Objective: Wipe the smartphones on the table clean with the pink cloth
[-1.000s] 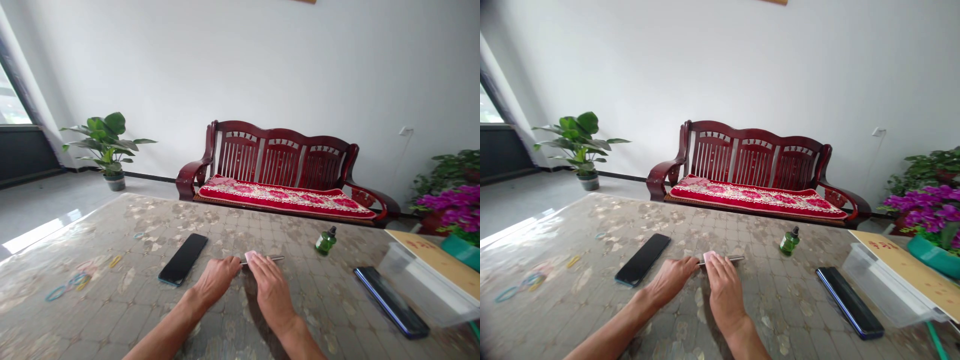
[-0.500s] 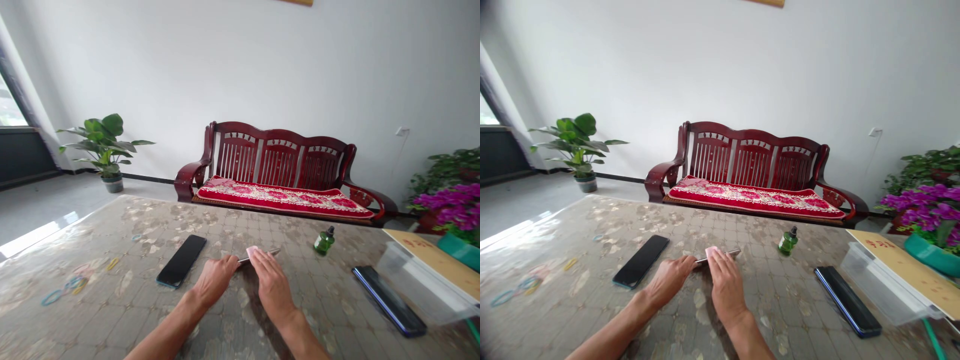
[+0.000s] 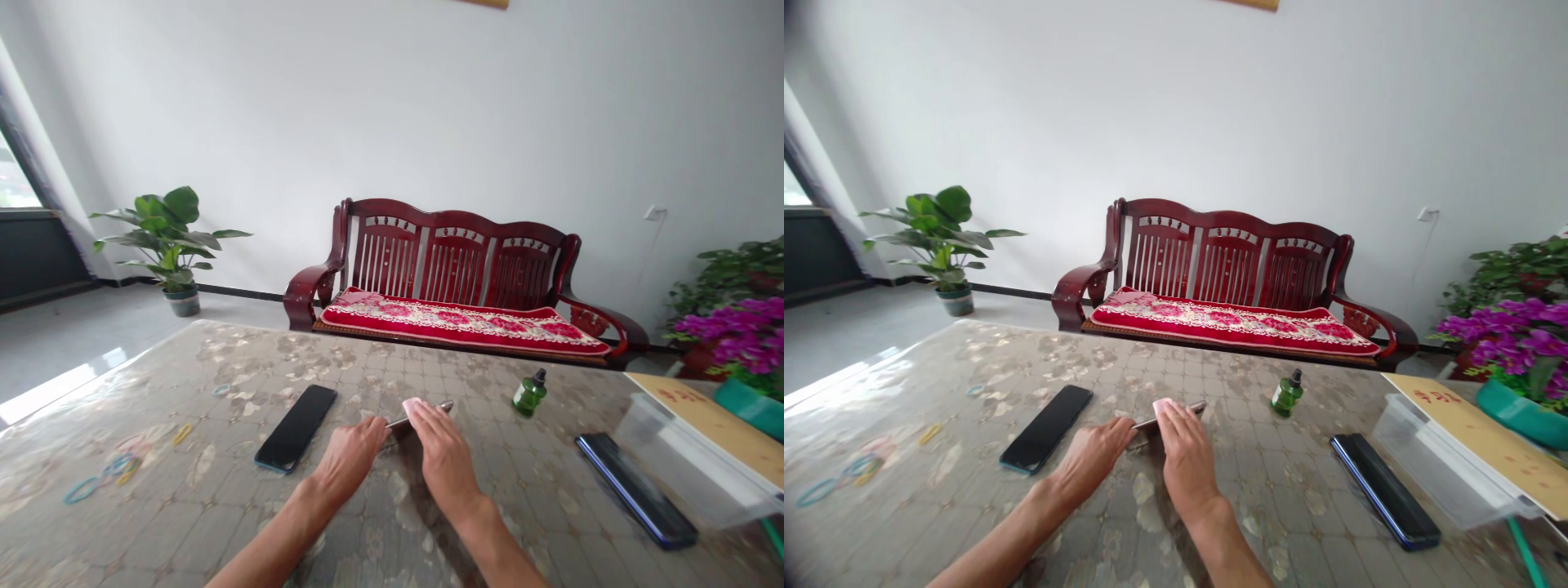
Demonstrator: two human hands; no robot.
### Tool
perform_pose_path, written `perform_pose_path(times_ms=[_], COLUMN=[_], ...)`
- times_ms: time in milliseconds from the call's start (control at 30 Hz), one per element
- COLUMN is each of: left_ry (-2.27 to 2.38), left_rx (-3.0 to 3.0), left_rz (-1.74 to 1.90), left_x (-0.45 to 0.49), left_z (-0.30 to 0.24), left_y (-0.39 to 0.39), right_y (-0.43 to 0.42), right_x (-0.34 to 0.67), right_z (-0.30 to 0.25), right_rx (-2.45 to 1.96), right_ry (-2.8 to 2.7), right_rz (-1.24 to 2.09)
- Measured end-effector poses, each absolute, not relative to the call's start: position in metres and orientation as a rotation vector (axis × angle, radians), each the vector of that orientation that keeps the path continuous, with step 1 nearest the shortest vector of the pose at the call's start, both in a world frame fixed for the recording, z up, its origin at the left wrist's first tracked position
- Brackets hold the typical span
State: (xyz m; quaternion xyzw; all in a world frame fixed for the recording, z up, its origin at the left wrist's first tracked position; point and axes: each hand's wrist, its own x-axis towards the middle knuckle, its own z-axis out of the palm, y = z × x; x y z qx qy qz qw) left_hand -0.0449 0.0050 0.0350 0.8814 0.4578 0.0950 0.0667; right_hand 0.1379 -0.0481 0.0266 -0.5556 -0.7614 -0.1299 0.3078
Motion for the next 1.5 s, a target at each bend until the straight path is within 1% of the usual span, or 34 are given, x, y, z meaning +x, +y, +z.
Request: perform_pose_path(times_ms=[133, 300, 500, 633, 800, 1067, 1167, 1267, 1367, 1500], left_ry=[1.331, 1.348, 1.313, 1.263, 1.275, 1.284, 1.282, 1.280, 1.265, 1.207], left_rx=[2.718, 2.705, 2.666, 2.654, 2.643, 2.662, 2.662, 2.673, 2.698, 2.723], left_rz=[0.283, 0.238, 0.267, 0.303, 0.308, 0.286, 0.321, 0.364, 0.377, 0.463], left_x=[-0.045, -0.048, -0.048, -0.049, -0.050, -0.049, -0.051, -0.056, -0.061, -0.060], left_z=[0.036, 0.033, 0.037, 0.039, 0.039, 0.043, 0.045, 0.050, 0.056, 0.055], left_y=[0.002, 0.004, 0.004, 0.003, 0.003, 0.000, 0.001, 0.003, 0.006, 0.007], right_y=[-0.053, -0.043, -0.033, -0.028, -0.017, -0.013, -0.015, -0.019, -0.025, -0.037], right_x=[0.128, 0.170, 0.199, 0.203, 0.211, 0.212, 0.209, 0.206, 0.198, 0.176], right_z=[0.028, 0.027, 0.024, 0.017, 0.003, -0.011, -0.010, -0.001, 0.019, 0.059], right_rx=[-1.390, -1.561, -1.579, -1.553, -1.536, -1.351, -1.325, -1.309, -1.345, -1.316], right_ry=[-2.096, -1.869, -1.813, -1.734, -1.462, -1.256, -1.232, -1.274, -1.334, -1.596], right_rz=[-0.320, -0.308, -0.140, 0.014, 0.285, 0.626, 0.636, 0.574, 0.445, 0.217])
